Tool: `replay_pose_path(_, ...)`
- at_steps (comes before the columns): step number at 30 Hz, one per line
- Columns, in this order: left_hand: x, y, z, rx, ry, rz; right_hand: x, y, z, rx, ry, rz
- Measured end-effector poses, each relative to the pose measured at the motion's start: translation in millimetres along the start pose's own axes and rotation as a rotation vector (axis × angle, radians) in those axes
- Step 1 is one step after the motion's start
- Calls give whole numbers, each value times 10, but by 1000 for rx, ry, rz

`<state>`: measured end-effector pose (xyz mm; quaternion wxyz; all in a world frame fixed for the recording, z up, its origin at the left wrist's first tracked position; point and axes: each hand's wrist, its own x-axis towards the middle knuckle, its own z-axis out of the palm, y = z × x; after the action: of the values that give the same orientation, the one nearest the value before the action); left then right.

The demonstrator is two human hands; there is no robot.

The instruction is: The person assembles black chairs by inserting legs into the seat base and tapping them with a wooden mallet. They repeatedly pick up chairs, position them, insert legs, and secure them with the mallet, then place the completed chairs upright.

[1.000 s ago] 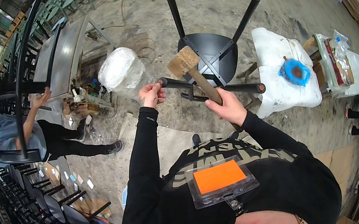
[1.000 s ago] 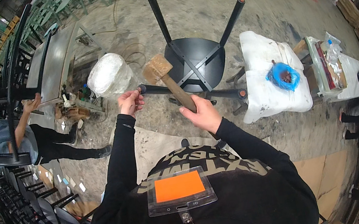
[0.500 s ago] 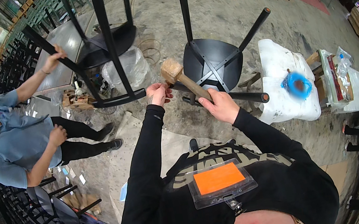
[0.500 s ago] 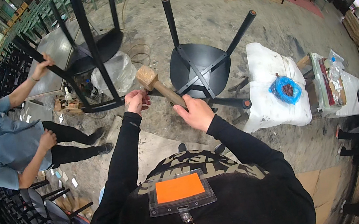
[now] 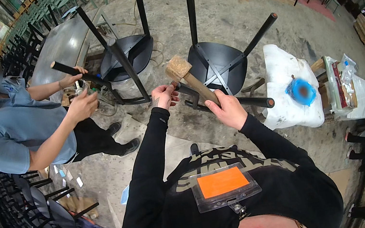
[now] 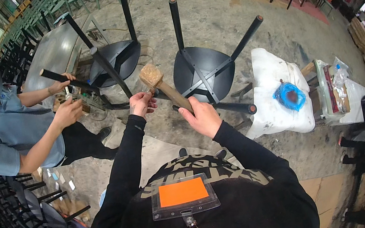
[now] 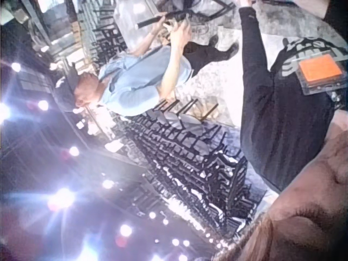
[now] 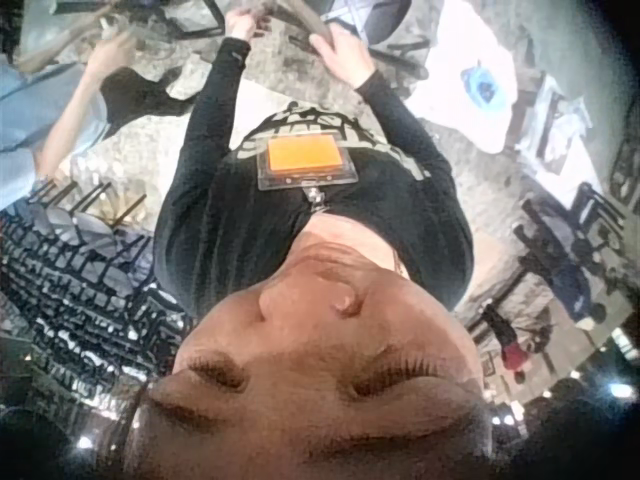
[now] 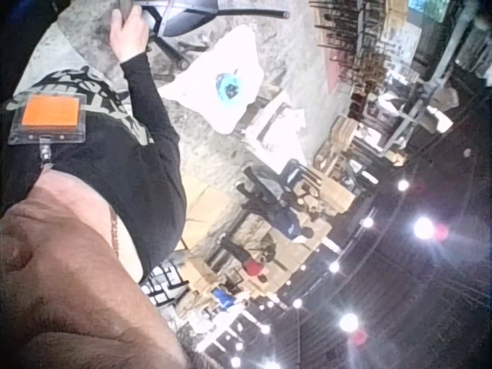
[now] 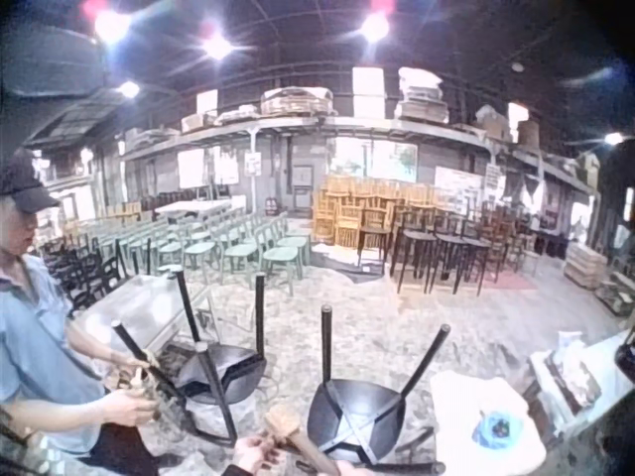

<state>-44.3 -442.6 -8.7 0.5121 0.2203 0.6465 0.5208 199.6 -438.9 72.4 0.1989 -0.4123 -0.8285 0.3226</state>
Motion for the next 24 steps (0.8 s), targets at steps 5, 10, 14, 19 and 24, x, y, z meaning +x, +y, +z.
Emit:
replay_pose_path(5, 45, -66, -33, -81, 6, -108, -63, 58, 1, 260, -40, 123)
replay_pose_path(10, 401, -795, -5, 442, 338, 227, -49, 54, 101, -7, -57, -53)
replay_pose_path(14, 451, -899, 330, 196, 144, 592, -54, 129, 200, -30, 4, -66)
replay_pose_path(19, 684, -976, 464, 89, 55, 442, 24, -362, -88, 24, 6, -133)
replay_pose_path(24, 725, -1031, 342, 359, 155, 363, -173, -1112, -635, 677, 244, -498)
